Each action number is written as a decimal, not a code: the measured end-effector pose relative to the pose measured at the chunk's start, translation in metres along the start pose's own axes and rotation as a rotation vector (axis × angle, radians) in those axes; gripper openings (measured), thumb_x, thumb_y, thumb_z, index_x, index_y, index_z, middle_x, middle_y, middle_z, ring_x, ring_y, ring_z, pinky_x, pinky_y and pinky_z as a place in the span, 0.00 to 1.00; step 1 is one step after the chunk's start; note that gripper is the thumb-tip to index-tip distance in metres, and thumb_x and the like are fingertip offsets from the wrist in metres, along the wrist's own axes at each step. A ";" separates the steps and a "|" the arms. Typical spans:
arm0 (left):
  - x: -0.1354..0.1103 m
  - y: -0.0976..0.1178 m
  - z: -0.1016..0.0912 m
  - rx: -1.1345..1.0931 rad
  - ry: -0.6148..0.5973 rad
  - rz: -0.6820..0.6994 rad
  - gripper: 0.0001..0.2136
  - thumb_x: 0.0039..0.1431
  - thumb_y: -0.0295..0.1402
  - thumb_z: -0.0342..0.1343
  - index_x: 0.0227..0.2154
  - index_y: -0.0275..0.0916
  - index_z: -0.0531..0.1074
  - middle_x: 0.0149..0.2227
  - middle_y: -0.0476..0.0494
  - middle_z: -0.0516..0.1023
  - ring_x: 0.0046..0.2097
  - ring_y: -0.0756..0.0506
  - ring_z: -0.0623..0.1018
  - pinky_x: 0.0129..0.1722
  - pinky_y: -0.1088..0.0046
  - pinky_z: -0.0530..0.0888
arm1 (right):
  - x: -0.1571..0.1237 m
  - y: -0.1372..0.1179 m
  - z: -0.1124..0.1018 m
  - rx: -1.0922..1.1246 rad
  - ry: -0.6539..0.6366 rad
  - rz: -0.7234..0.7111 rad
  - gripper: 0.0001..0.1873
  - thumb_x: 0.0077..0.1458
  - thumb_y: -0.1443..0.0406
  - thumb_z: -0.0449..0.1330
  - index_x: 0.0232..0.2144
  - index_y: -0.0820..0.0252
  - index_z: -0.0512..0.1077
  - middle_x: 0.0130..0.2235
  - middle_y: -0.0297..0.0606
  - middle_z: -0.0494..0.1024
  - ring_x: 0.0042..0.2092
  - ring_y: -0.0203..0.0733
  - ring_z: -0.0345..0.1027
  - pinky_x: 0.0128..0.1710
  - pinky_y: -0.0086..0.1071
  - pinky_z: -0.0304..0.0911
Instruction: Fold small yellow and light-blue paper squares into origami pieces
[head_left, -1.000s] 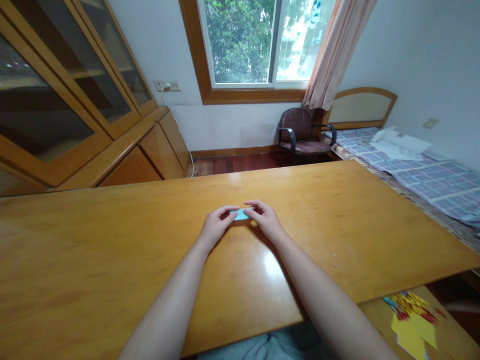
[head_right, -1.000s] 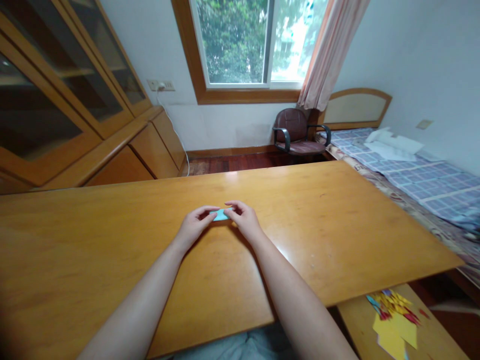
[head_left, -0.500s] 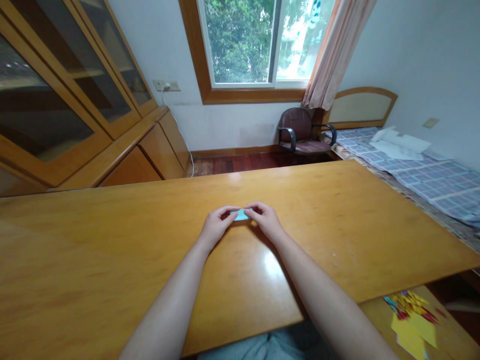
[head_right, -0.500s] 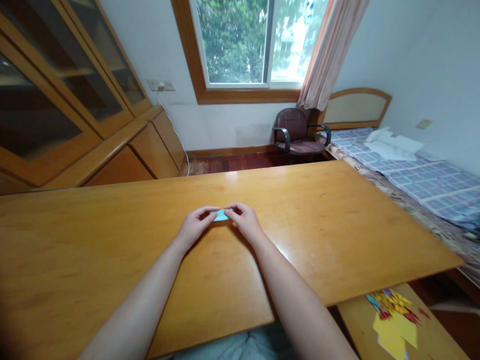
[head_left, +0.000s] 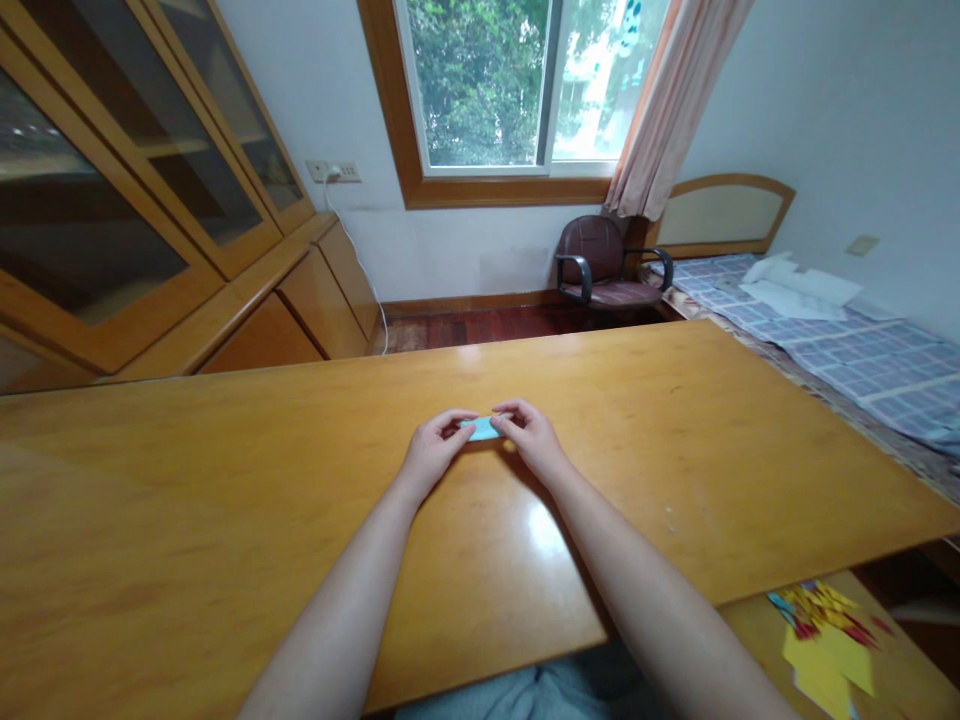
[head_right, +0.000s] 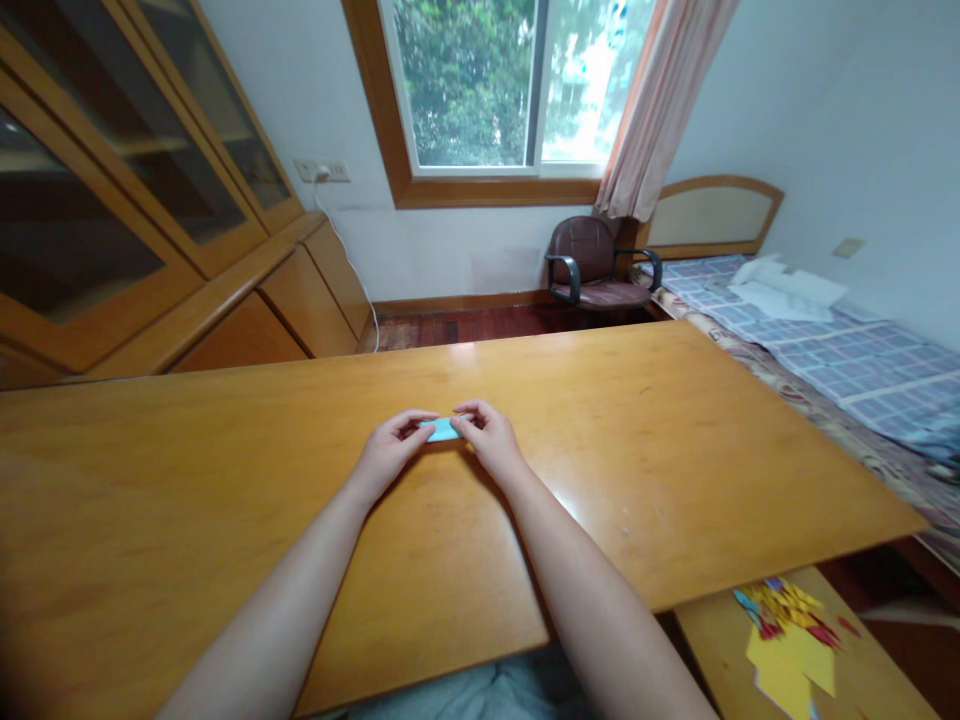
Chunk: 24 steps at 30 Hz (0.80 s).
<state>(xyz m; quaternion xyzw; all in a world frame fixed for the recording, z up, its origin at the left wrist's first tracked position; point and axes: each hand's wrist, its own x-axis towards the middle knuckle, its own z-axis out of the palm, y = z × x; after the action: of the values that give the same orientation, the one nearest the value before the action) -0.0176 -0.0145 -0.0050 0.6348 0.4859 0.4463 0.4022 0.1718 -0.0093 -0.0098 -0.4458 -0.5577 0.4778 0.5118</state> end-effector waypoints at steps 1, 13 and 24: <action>0.000 0.000 0.000 0.010 0.001 0.000 0.12 0.55 0.39 0.59 0.39 0.38 0.79 0.36 0.45 0.81 0.37 0.45 0.78 0.39 0.73 0.73 | 0.000 0.000 0.000 0.002 -0.002 0.001 0.15 0.49 0.57 0.64 0.38 0.59 0.75 0.28 0.32 0.74 0.30 0.37 0.66 0.33 0.30 0.61; 0.000 0.003 0.000 0.004 0.004 -0.025 0.12 0.54 0.39 0.59 0.38 0.39 0.78 0.34 0.46 0.80 0.36 0.46 0.77 0.37 0.73 0.72 | 0.000 -0.002 -0.001 -0.006 -0.017 -0.003 0.12 0.50 0.58 0.64 0.33 0.60 0.78 0.34 0.37 0.80 0.36 0.42 0.71 0.40 0.34 0.64; -0.001 0.002 0.000 -0.027 -0.036 -0.026 0.14 0.54 0.40 0.60 0.40 0.38 0.77 0.37 0.44 0.80 0.39 0.44 0.78 0.40 0.71 0.73 | -0.001 0.000 -0.001 -0.051 -0.039 -0.023 0.11 0.52 0.58 0.63 0.33 0.59 0.78 0.33 0.36 0.80 0.35 0.41 0.71 0.40 0.34 0.64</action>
<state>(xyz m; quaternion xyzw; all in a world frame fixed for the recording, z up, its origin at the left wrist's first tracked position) -0.0172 -0.0157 -0.0035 0.6308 0.4807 0.4362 0.4251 0.1724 -0.0099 -0.0097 -0.4428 -0.5847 0.4663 0.4946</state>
